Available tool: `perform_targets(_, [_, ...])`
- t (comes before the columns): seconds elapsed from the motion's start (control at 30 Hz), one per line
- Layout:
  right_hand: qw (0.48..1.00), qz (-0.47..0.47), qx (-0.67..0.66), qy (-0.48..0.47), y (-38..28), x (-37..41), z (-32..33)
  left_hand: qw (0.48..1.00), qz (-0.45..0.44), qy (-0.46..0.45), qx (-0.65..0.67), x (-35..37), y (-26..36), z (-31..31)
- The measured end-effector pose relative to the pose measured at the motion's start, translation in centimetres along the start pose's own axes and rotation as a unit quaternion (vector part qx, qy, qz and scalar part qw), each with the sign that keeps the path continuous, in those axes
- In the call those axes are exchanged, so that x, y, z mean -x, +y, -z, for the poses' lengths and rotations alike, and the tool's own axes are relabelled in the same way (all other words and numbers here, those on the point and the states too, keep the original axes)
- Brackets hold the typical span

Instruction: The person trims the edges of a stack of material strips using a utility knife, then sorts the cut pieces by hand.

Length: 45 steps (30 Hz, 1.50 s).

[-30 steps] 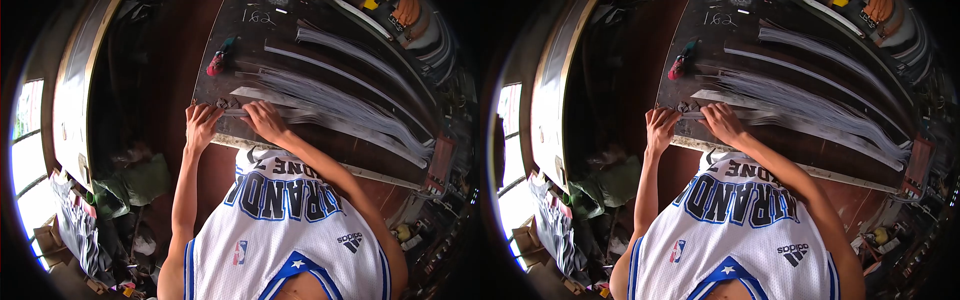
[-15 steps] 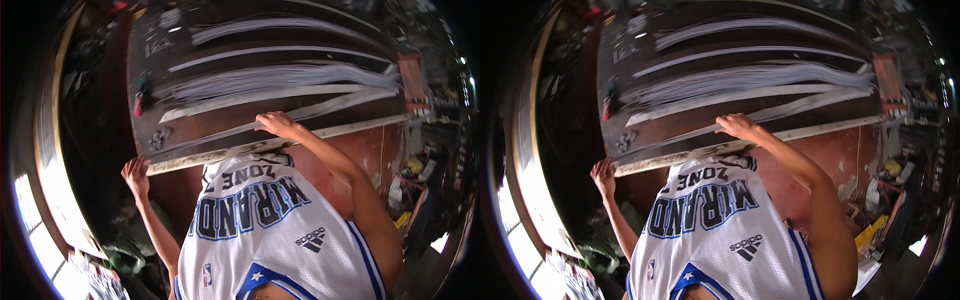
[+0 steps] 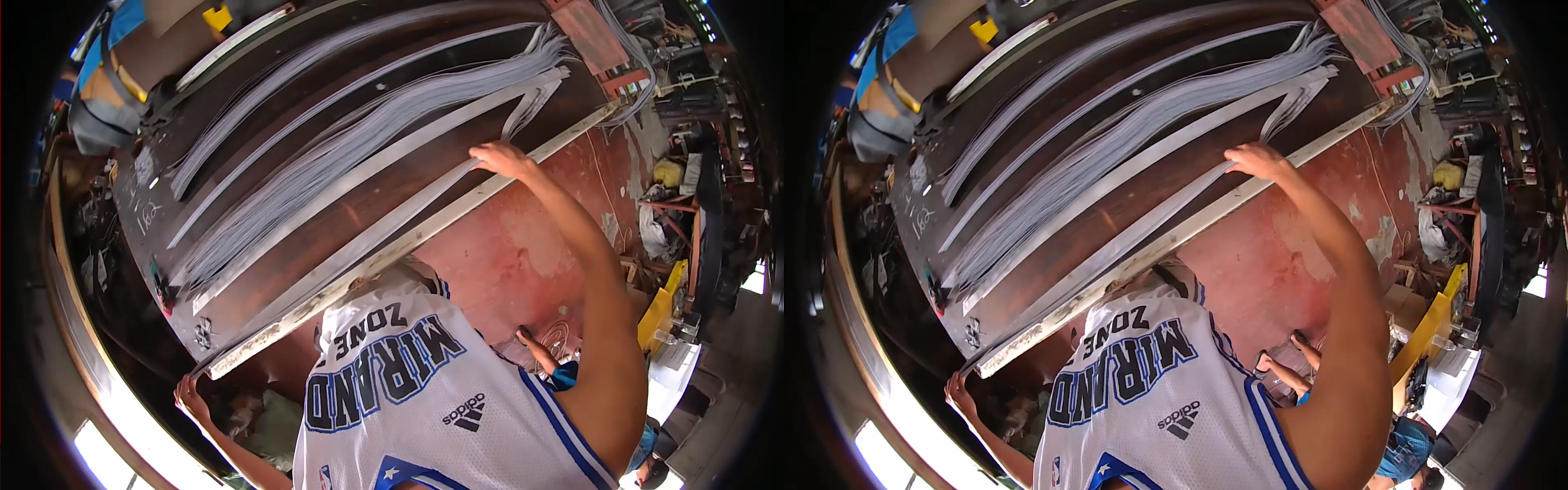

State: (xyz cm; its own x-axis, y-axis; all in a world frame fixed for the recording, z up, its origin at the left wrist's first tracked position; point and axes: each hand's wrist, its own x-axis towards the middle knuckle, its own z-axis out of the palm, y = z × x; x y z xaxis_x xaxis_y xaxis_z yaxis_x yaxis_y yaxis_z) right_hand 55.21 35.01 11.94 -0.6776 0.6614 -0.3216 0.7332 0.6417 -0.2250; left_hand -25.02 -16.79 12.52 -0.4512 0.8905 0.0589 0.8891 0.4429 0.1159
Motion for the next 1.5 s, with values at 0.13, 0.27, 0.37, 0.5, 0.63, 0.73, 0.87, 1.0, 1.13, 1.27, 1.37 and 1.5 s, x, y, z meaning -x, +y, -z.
perform_targets(0.13, [0.995, -0.061, 0.075, -0.031, -1.1, 1.1, 2.8, 0.995, 0.058, -0.050, -0.067, 0.2, -11.4, 2.2])
perform_targets(0.27, [0.996, -0.067, 0.051, 0.019, 2.7, 4.4, 4.8, 0.993, 0.055, -0.076, -0.070, 0.6, -17.7, 2.5])
perform_targets(0.37, [0.984, -0.145, 0.088, -0.057, 5.2, 6.2, 8.1, 0.985, 0.069, -0.136, -0.083, -0.5, -16.2, 2.5])
perform_targets(0.5, [0.970, -0.196, 0.133, -0.061, 7.8, 8.7, 12.4, 0.967, 0.060, -0.248, -0.011, -3.8, -11.1, 0.6])
perform_targets(0.63, [0.912, -0.312, 0.203, -0.173, 9.8, 10.5, 17.7, 0.936, 0.095, -0.334, 0.067, -6.6, -7.6, -3.2])
perform_targets(0.73, [0.874, -0.416, 0.134, -0.212, 8.0, 10.5, 21.0, 0.910, 0.123, -0.378, 0.119, -7.6, -4.7, -3.8])
perform_targets(0.87, [0.859, -0.446, 0.020, -0.252, 13.5, 13.9, 19.6, 0.889, 0.111, -0.427, 0.120, -7.9, -6.0, -6.8])
perform_targets(1.0, [0.802, -0.480, 0.052, -0.352, 11.2, 12.7, 20.3, 0.883, 0.132, -0.433, 0.121, -7.3, -7.8, -8.2])
perform_targets(1.13, [0.757, -0.496, 0.116, -0.409, 7.9, 10.5, 19.6, 0.882, 0.121, -0.444, 0.101, -7.4, -8.0, -8.5])
perform_targets(1.27, [0.728, -0.519, 0.174, -0.413, 5.3, 8.7, 19.5, 0.864, 0.126, -0.487, -0.013, -7.6, -7.8, -8.5])
perform_targets(1.37, [0.784, -0.437, 0.263, -0.353, 10.4, 12.1, 16.3, 0.886, 0.119, -0.447, 0.044, -6.9, -8.2, -8.4])
perform_targets(1.5, [0.770, -0.479, 0.239, -0.347, 9.7, 11.4, 17.4, 0.882, 0.115, -0.455, 0.046, -7.5, -7.3, -7.3])
